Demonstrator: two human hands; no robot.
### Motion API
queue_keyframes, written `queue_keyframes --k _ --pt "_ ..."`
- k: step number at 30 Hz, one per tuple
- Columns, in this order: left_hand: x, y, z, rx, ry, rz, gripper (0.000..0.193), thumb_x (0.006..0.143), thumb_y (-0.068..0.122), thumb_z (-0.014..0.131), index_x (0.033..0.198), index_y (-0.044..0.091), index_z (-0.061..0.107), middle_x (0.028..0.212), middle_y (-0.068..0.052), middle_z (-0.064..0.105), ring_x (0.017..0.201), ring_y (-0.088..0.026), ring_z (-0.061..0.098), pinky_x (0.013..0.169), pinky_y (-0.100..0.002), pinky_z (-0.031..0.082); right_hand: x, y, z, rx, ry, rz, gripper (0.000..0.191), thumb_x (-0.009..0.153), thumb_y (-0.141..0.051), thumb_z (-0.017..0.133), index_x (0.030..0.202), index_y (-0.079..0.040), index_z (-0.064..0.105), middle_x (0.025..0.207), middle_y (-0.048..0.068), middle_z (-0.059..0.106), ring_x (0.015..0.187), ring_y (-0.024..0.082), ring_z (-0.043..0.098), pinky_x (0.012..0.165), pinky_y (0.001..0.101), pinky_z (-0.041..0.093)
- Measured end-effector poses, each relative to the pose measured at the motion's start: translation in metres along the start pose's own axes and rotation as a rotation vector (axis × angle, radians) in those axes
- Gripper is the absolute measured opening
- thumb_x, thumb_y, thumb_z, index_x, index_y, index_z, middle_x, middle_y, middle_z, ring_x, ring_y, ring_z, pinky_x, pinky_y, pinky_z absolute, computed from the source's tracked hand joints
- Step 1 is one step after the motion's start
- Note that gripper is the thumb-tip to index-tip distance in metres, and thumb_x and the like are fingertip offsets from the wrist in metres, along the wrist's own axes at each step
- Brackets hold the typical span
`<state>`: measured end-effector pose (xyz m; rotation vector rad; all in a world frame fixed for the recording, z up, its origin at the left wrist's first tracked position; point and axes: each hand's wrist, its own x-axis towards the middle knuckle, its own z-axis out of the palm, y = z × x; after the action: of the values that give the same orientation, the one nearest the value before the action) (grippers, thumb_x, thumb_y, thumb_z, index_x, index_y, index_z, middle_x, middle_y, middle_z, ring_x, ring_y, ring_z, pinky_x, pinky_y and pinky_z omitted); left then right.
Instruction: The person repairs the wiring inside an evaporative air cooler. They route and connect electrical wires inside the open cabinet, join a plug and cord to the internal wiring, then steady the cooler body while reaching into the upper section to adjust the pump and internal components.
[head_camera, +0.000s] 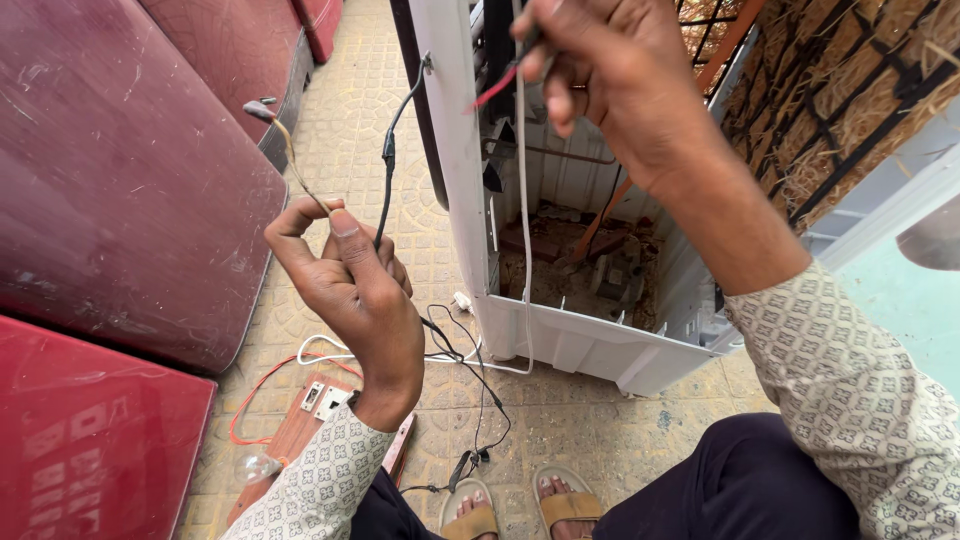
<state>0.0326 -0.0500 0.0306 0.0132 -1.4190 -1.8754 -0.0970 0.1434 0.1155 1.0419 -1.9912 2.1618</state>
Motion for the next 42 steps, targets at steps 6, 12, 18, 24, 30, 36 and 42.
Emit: queue_keyframes --k 6,12,18,24,30,36,42 --pt "0.002 0.001 -0.003 0.024 0.0 0.0 0.012 0.114 0.016 0.046 0.12 0.01 0.038 0.073 0.003 0.04 0.054 -0.003 0.034 0.044 -0.021 0.026 0.001 0.015 0.014 -0.129 0.073 0.004 0.031 0.108 -0.031 0.066 0.119 -0.003 0.074 0.096 0.004 0.077 0.067 0.005 0.066 0.061 0.0221 0.057" --pt "0.003 -0.001 -0.003 -0.016 0.008 -0.012 0.012 0.114 0.015 0.047 0.12 0.01 0.037 0.075 0.003 0.041 0.054 -0.003 0.035 0.043 -0.021 0.026 -0.002 0.023 0.015 -0.2 0.084 -0.052 0.028 0.107 -0.029 0.069 0.116 -0.004 0.076 0.096 0.005 0.076 0.066 0.006 0.066 0.061 0.0223 0.054" --pt "0.005 -0.001 -0.008 -0.045 0.014 0.045 0.012 0.117 0.015 0.045 0.124 0.01 0.037 0.078 0.002 0.042 0.058 -0.003 0.035 0.047 -0.021 0.027 0.001 0.033 0.012 -0.321 0.057 -0.22 0.018 0.11 -0.02 0.074 0.11 -0.003 0.077 0.092 0.006 0.076 0.065 0.007 0.067 0.058 0.0223 0.056" --pt "0.004 -0.001 -0.011 -0.039 0.09 0.11 0.014 0.118 0.016 0.045 0.127 0.01 0.037 0.079 0.003 0.04 0.059 -0.002 0.036 0.047 -0.019 0.026 0.003 0.04 0.014 -0.349 0.06 -0.309 0.013 0.109 -0.015 0.079 0.107 -0.002 0.077 0.094 0.006 0.076 0.066 0.007 0.067 0.059 0.0212 0.055" --pt "0.004 0.0 -0.012 -0.029 0.09 0.128 0.014 0.118 0.016 0.044 0.127 0.01 0.037 0.078 0.002 0.04 0.059 -0.002 0.036 0.047 -0.019 0.027 0.006 0.039 0.022 -0.383 0.064 -0.442 0.013 0.109 -0.013 0.08 0.11 0.0 0.078 0.1 0.007 0.077 0.072 0.007 0.067 0.063 0.0216 0.057" --pt "0.004 0.001 -0.011 -0.049 0.096 0.11 0.013 0.117 0.015 0.045 0.126 0.01 0.036 0.08 0.003 0.039 0.059 -0.002 0.036 0.047 -0.019 0.026 0.005 0.04 0.03 -0.372 0.157 -0.257 0.021 0.102 -0.023 0.084 0.097 -0.004 0.078 0.084 0.003 0.076 0.063 0.005 0.067 0.058 0.0198 0.057" --pt "0.005 0.005 -0.012 -0.043 0.108 0.116 0.012 0.117 0.015 0.045 0.125 0.01 0.037 0.082 0.002 0.04 0.059 -0.002 0.037 0.047 -0.018 0.027 0.007 0.041 0.031 -0.395 0.176 -0.219 0.026 0.1 -0.028 0.085 0.092 -0.005 0.077 0.08 0.003 0.074 0.062 0.005 0.068 0.057 0.0202 0.057"
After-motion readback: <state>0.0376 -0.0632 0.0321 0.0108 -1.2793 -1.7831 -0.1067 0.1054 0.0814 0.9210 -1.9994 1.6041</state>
